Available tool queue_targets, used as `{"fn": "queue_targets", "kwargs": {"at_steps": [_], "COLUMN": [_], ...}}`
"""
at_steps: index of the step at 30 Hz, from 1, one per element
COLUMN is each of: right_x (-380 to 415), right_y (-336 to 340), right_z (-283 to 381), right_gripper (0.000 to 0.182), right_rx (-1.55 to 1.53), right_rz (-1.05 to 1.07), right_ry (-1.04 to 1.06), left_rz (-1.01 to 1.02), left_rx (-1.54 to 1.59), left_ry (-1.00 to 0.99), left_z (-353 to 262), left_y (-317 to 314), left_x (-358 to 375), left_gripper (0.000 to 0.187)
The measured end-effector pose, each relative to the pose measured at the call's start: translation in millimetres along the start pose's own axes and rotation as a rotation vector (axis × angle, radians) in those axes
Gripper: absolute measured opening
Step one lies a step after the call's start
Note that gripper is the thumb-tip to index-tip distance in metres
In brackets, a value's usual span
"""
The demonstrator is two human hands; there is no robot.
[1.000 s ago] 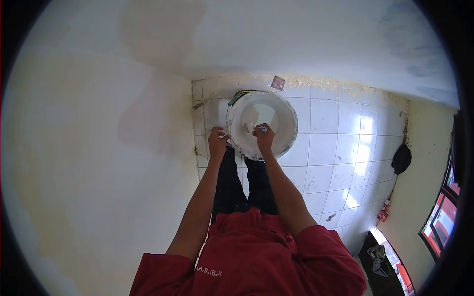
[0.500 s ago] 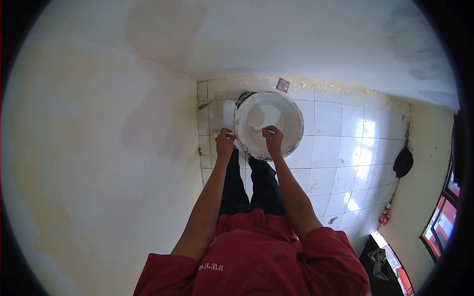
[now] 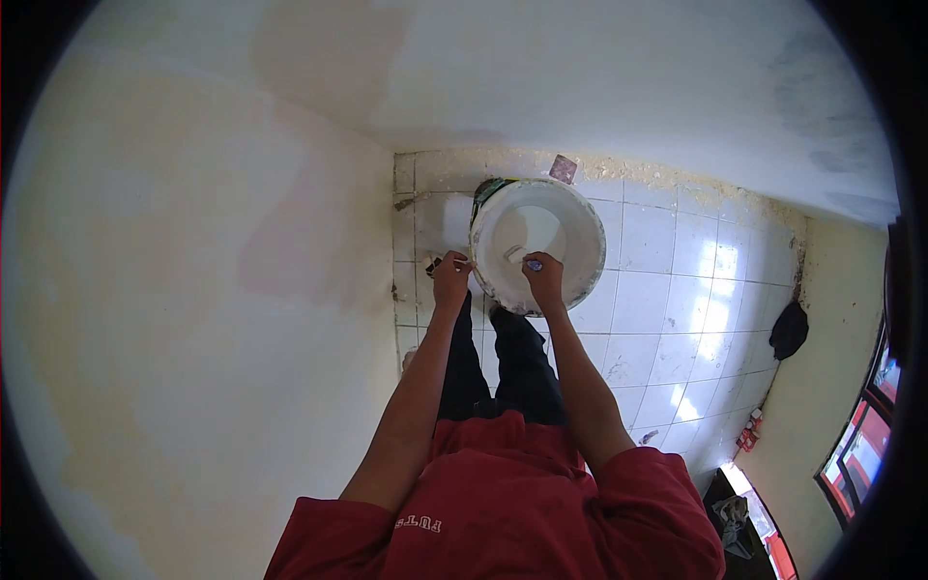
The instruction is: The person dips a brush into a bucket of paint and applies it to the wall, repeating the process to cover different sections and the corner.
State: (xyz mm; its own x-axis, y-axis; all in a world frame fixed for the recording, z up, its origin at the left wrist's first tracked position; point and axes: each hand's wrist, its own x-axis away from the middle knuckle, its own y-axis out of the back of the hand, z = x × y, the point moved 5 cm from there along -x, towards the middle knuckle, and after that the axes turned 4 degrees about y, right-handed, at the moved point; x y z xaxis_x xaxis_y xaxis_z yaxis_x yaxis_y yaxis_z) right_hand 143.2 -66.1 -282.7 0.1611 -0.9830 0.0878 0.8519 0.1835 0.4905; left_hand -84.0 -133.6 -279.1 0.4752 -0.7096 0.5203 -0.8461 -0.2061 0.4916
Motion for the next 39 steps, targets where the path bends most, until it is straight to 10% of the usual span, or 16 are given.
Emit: {"fn": "queue_targets", "kwargs": {"at_steps": [20, 31, 39], "right_x": [-6.7, 10.3, 26.8], "right_y": [-1.9, 16.6, 6.9], "right_z": [14.2, -5.8, -11.4], "right_gripper": [0.026, 0.013, 0.010], "right_rx": [-0.071, -0.529, -0.581], "right_rz": [0.282, -0.311, -0.326], "right_ry": [0.048, -0.448, -0.637], "left_rz": [-0.010, 0.018, 0.017], "left_rx": [-0.011, -0.035, 0.021], "left_ry": [-0.039, -0.024, -0.042], "left_z": [0.2, -27.9, -24.1], "left_y": [4.8, 13.0, 13.5], "left_x": [7.8, 21.8, 24.2], "left_gripper": [0.026, 0.018, 0.017]}}
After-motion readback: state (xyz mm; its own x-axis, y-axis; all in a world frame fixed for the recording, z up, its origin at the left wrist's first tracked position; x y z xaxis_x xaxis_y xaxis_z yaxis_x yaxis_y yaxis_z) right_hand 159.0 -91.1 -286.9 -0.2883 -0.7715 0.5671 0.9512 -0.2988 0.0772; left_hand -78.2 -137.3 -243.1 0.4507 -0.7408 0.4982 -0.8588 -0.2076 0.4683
